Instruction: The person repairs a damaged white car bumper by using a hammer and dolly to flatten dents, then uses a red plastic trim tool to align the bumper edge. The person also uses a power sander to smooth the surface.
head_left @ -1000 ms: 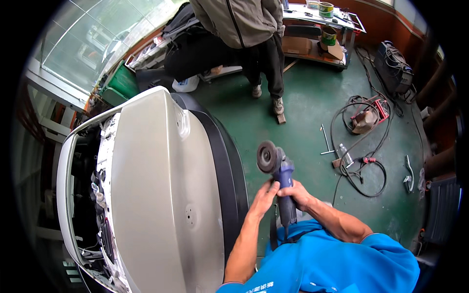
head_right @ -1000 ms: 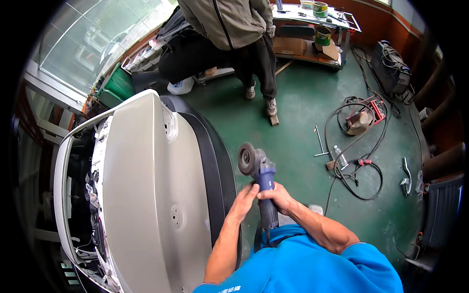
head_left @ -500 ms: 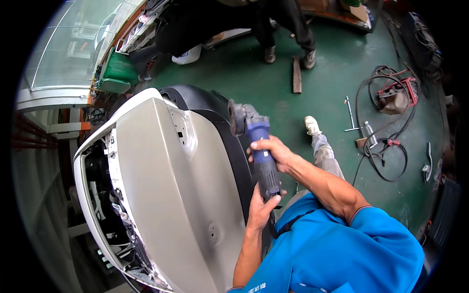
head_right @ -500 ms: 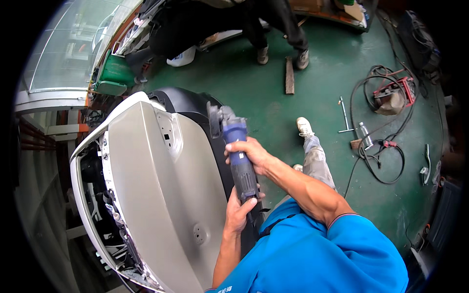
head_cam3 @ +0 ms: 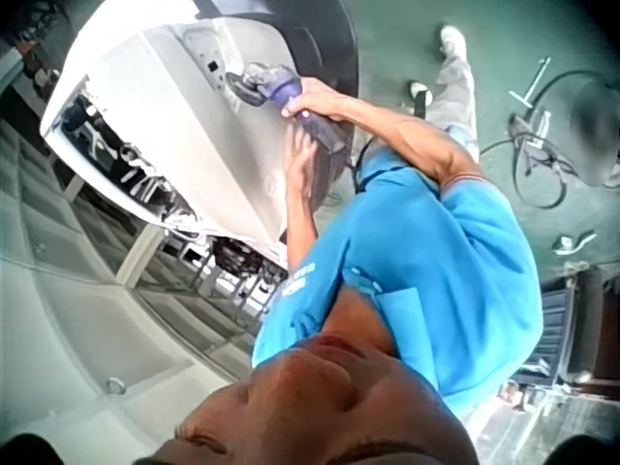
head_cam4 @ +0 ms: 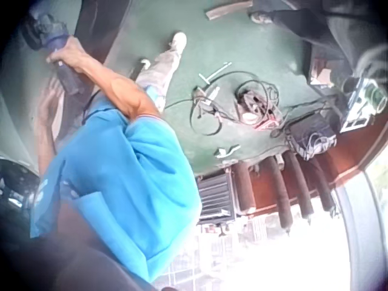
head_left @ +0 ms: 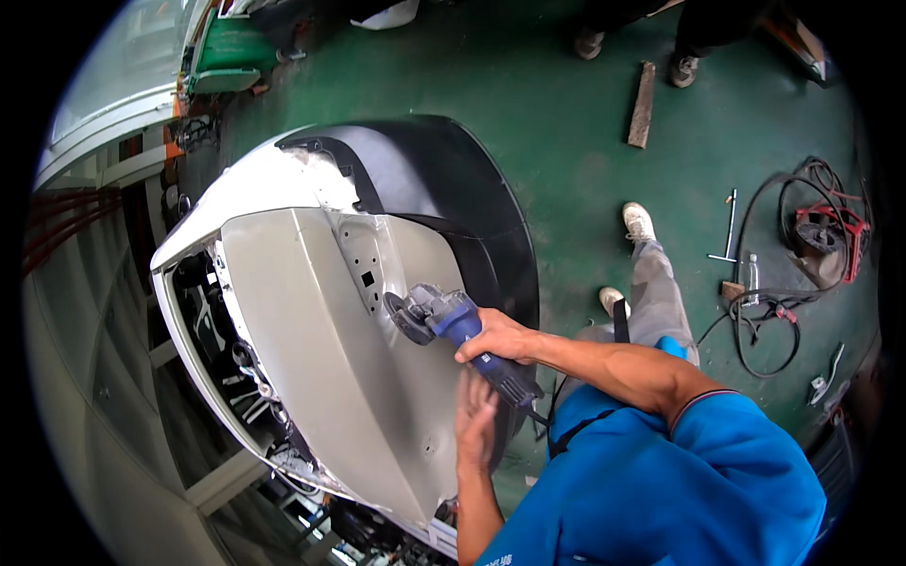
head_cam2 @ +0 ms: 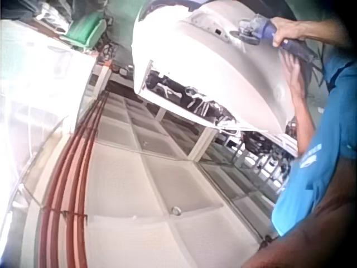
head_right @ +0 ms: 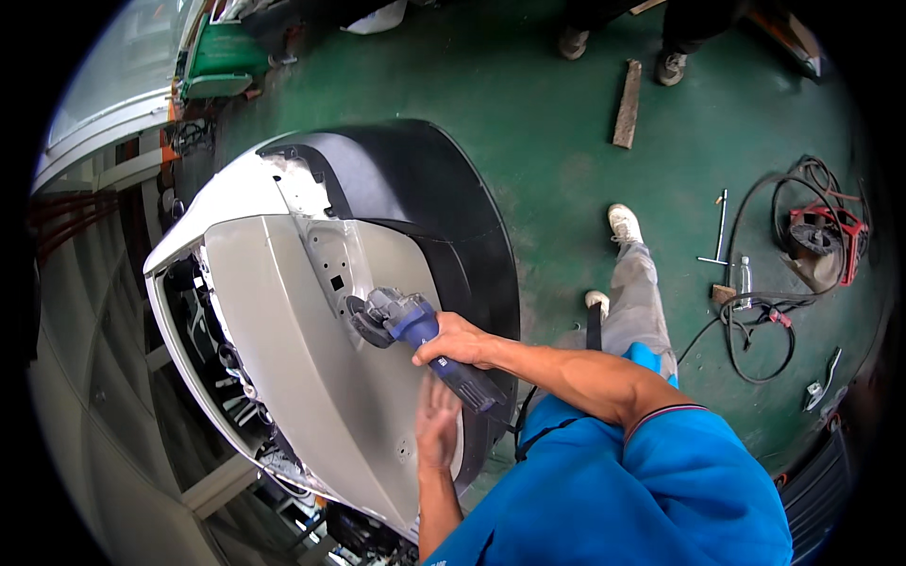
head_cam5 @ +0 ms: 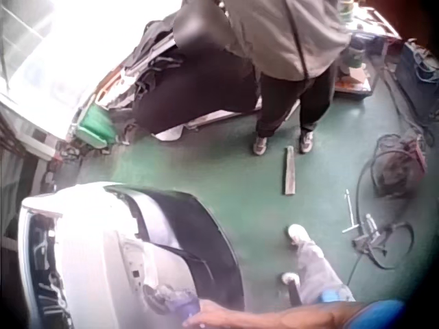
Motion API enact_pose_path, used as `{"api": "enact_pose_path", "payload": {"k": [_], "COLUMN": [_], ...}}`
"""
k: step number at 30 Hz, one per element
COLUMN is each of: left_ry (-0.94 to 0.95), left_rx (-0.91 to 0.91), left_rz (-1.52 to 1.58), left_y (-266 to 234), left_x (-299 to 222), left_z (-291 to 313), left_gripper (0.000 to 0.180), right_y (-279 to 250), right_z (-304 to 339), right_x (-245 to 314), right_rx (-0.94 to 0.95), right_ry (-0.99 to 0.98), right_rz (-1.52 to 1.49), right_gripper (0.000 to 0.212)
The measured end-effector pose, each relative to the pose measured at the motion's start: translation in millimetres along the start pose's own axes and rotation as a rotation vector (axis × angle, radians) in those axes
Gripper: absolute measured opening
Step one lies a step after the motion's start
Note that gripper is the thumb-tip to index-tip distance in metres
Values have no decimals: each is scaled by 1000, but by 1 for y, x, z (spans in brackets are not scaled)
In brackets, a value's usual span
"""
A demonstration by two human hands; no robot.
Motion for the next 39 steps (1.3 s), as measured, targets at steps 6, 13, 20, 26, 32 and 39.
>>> {"api": "enact_pose_path", "payload": {"k": [6, 13, 20, 26, 32, 39], "left_ry": [-119, -133, -163, -119, -90, -105], "left_rx": [-240, -332, -450, -520, -457, -552], "left_rz": [-111, -152, -186, -231, -200, -230], "left_y": [-28, -31, -32, -31, -25, -25], "left_x": [-25, -29, -43, -75, -91, -83], "left_z": [-67, -99, -120, -167, -194, -174], "left_gripper": [64, 41, 39, 24, 26, 25], "right_y": [4, 6, 6, 1, -2, 4], "right_z": [-33, -53, -71, -111, -125, -110], "right_x": [-19, -19, -11, 28, 53, 56], "right_rx": [124, 157, 172, 162, 164, 134], "right_ry": [142, 145, 211, 143, 147, 124], "right_rz": [-26, -78, -120, -45, -57, -139], "right_gripper": [50, 48, 39, 38, 34, 32]}}
Point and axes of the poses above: each hand's wrist, its own z-axis away from the middle knuckle, its own y-axis out of the palm, x = y × z, the point moved 7 cm from there along -z, towards the middle knuckle, and after that the axes turned 11 degrees about -z, right-handed, at the moved point
